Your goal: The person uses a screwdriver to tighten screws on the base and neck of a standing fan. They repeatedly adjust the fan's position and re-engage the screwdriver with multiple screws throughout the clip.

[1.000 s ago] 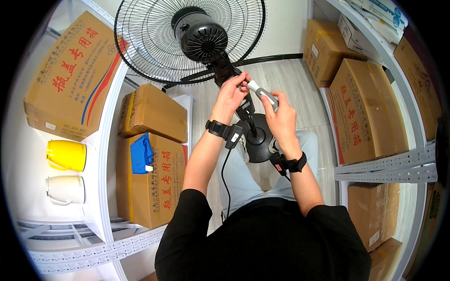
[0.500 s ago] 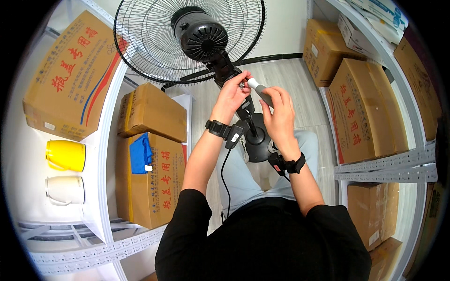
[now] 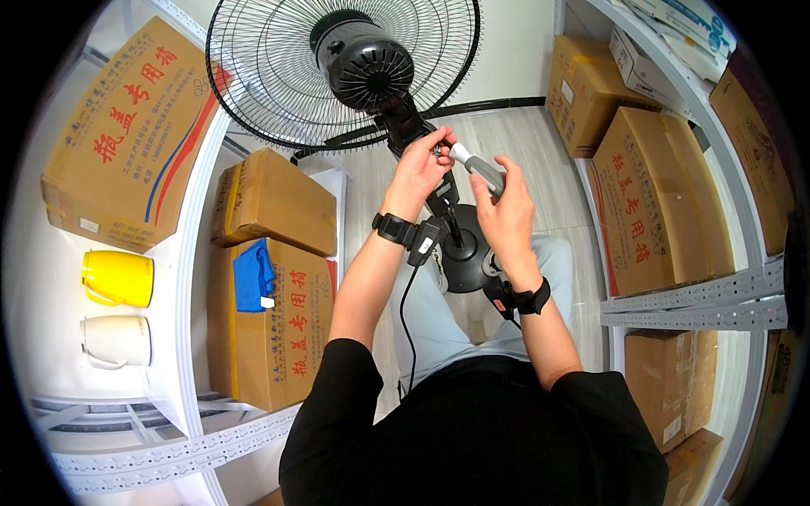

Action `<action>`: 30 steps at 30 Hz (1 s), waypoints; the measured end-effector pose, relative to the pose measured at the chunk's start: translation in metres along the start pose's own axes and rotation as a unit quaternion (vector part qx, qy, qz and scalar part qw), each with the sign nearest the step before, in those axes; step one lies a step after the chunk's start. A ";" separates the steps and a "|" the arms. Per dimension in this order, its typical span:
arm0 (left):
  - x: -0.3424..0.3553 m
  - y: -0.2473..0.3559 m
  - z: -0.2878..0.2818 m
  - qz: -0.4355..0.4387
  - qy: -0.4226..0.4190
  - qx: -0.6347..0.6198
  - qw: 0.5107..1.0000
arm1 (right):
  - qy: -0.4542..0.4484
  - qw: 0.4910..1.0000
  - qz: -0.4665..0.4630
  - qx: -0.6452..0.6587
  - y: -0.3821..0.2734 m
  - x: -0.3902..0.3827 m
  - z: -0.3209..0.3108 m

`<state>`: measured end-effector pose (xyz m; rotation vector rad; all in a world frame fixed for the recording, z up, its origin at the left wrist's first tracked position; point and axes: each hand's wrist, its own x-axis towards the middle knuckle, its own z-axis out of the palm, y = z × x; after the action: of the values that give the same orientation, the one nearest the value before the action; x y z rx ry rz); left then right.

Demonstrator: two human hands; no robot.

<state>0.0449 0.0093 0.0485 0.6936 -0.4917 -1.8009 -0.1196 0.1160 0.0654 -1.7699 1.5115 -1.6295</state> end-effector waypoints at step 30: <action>-0.002 -0.001 0.004 0.021 0.002 -0.032 0.999 | 0.087 0.994 -0.016 0.070 -0.013 0.002 0.004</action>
<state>0.0423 0.0117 0.0510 0.6380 -0.4411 -1.7679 -0.1101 0.1178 0.0752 -1.6218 1.4069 -1.8979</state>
